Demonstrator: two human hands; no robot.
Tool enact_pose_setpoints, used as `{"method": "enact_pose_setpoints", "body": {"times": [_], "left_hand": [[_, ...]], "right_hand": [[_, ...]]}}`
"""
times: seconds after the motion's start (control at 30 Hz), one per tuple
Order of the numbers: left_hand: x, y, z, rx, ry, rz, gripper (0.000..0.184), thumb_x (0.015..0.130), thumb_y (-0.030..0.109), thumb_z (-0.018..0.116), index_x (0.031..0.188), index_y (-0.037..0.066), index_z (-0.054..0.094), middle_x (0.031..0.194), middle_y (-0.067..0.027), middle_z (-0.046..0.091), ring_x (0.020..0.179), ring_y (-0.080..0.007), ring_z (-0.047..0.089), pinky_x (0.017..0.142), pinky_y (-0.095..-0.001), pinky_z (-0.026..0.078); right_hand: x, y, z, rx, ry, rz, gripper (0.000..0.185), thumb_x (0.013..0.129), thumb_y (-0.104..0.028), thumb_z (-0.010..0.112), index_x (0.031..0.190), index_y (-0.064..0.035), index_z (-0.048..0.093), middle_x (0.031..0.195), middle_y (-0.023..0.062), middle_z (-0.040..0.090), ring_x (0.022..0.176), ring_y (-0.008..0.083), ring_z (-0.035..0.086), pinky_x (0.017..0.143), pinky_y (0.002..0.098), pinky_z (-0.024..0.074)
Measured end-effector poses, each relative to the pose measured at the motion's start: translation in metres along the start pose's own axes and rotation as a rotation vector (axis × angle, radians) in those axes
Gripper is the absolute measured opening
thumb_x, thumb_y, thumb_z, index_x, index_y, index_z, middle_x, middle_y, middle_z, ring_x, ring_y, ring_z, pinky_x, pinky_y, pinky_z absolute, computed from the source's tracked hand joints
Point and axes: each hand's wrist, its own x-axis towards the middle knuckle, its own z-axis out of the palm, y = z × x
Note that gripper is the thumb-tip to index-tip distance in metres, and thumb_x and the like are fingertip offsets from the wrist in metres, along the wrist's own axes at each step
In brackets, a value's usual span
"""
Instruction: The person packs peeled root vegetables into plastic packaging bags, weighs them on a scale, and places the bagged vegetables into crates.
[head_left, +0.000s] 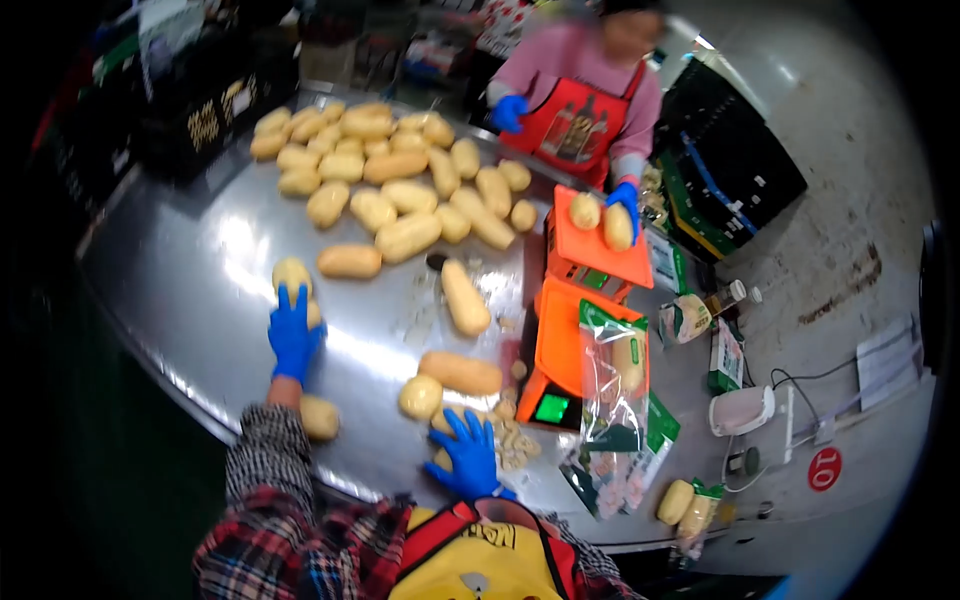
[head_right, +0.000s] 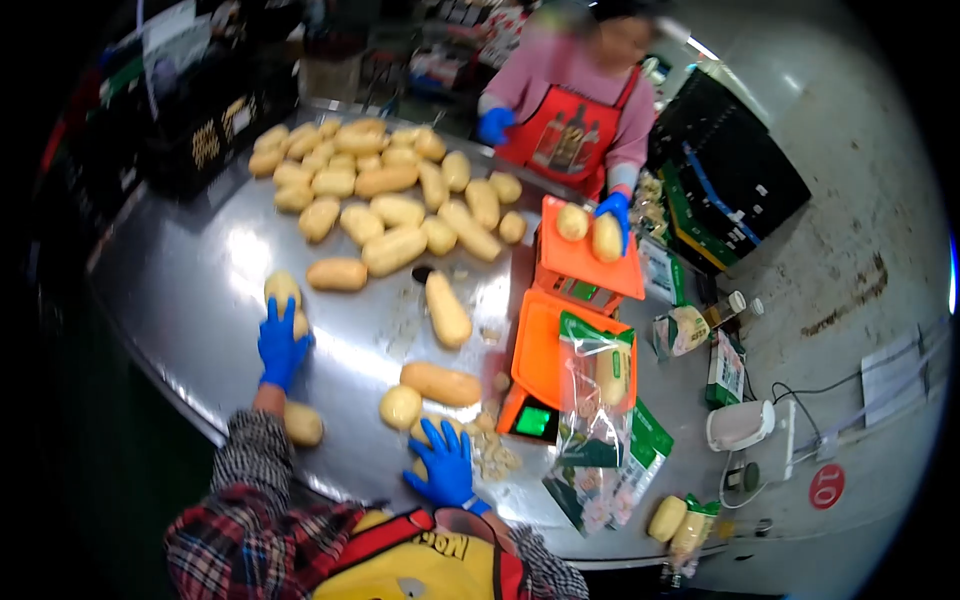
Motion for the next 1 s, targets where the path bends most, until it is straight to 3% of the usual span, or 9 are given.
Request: {"method": "enact_pose_setpoints", "body": {"times": [0.1, 0.27, 0.37, 0.47, 0.5, 0.67, 0.8, 0.93, 1.0], "left_hand": [[0.004, -0.003, -0.005, 0.011, -0.038, 0.023, 0.084, 0.065, 0.03, 0.08, 0.139, 0.027, 0.04, 0.147, -0.018, 0.029, 0.098, -0.0393, 0.058, 0.08, -0.047, 0.052], [0.016, -0.004, -0.027, -0.044, -0.238, 0.016, 0.094, 0.063, 0.033, 0.083, 0.143, 0.028, 0.035, 0.149, -0.0222, 0.024, 0.114, -0.0422, 0.052, 0.091, -0.0459, 0.049], [0.026, -0.039, 0.001, -0.379, -0.062, 0.095, 0.09, 0.067, 0.034, 0.081, 0.144, 0.021, 0.036, 0.145, -0.0239, 0.032, 0.12, -0.0416, 0.048, 0.096, -0.0436, 0.045], [0.039, -0.058, -0.01, -0.677, 0.0, -0.018, 0.085, 0.072, 0.033, 0.079, 0.143, 0.011, 0.037, 0.139, -0.0242, 0.041, 0.125, -0.0373, 0.046, 0.101, -0.0406, 0.04], [0.041, -0.06, -0.017, -0.778, -0.032, -0.139, 0.083, 0.075, 0.03, 0.077, 0.141, 0.001, 0.036, 0.136, -0.0239, 0.046, 0.127, -0.0323, 0.045, 0.104, -0.0391, 0.037], [0.071, -0.096, 0.022, -0.741, 0.132, -0.036, 0.087, 0.072, 0.026, 0.08, 0.139, -0.007, 0.034, 0.135, -0.0258, 0.047, 0.126, -0.0311, 0.047, 0.104, -0.0376, 0.037], [0.095, -0.067, 0.023, -0.448, -0.087, -0.129, 0.111, 0.067, 0.039, 0.081, 0.148, 0.004, 0.014, 0.135, -0.0362, 0.036, 0.12, -0.0472, 0.045, 0.1, -0.0465, 0.041], [0.096, -0.017, 0.009, -0.226, -0.248, -0.263, 0.115, 0.063, 0.036, 0.083, 0.15, 0.014, 0.01, 0.145, -0.0289, 0.024, 0.125, -0.0465, 0.04, 0.101, -0.0477, 0.041], [0.098, -0.004, -0.003, -0.2, -0.292, -0.259, 0.116, 0.063, 0.034, 0.083, 0.15, 0.016, 0.01, 0.145, -0.0267, 0.024, 0.126, -0.0461, 0.039, 0.1, -0.0482, 0.041]], "right_hand": [[0.001, -0.002, 0.003, 0.044, 0.028, -0.017, 0.053, 0.072, -0.044, 0.07, 0.118, -0.0195, 0.062, 0.146, 0.0092, 0.037, 0.135, 0.0387, 0.028, 0.11, 0.0592, 0.0146], [0.007, -0.006, -0.001, -0.003, -0.012, -0.005, 0.053, 0.071, -0.044, 0.07, 0.118, -0.0197, 0.063, 0.147, 0.0098, 0.036, 0.135, 0.0402, 0.027, 0.11, 0.06, 0.013], [0.008, -0.004, 0.0, -0.003, -0.007, -0.015, 0.052, 0.072, -0.044, 0.071, 0.117, -0.0193, 0.064, 0.147, 0.0107, 0.035, 0.135, 0.0408, 0.026, 0.109, 0.0617, 0.0128], [0.008, -0.003, -0.002, -0.001, -0.013, -0.027, 0.051, 0.073, -0.045, 0.07, 0.117, -0.0189, 0.063, 0.147, 0.0107, 0.035, 0.134, 0.041, 0.027, 0.108, 0.062, 0.0137], [0.009, -0.003, -0.002, -0.006, -0.011, -0.031, 0.051, 0.074, -0.045, 0.069, 0.117, -0.0188, 0.063, 0.146, 0.0106, 0.035, 0.134, 0.0412, 0.027, 0.108, 0.062, 0.0139], [0.006, -0.001, 0.002, 0.005, -0.012, 0.015, 0.051, 0.075, -0.046, 0.067, 0.118, -0.02, 0.062, 0.147, 0.0084, 0.035, 0.135, 0.0395, 0.028, 0.108, 0.0615, 0.0158], [0.005, -0.002, 0.0, -0.063, -0.088, 0.064, 0.052, 0.076, -0.053, 0.064, 0.121, -0.0278, 0.06, 0.149, 0.0024, 0.033, 0.136, 0.0349, 0.028, 0.109, 0.0611, 0.0162], [0.004, -0.004, -0.003, -0.089, -0.131, 0.096, 0.052, 0.077, -0.055, 0.062, 0.123, -0.0284, 0.06, 0.15, 0.001, 0.032, 0.137, 0.0319, 0.028, 0.109, 0.0591, 0.0167], [0.003, -0.003, -0.001, -0.082, -0.123, 0.098, 0.052, 0.078, -0.055, 0.061, 0.123, -0.0282, 0.06, 0.15, 0.0008, 0.033, 0.137, 0.0317, 0.028, 0.109, 0.0586, 0.0168]]}}
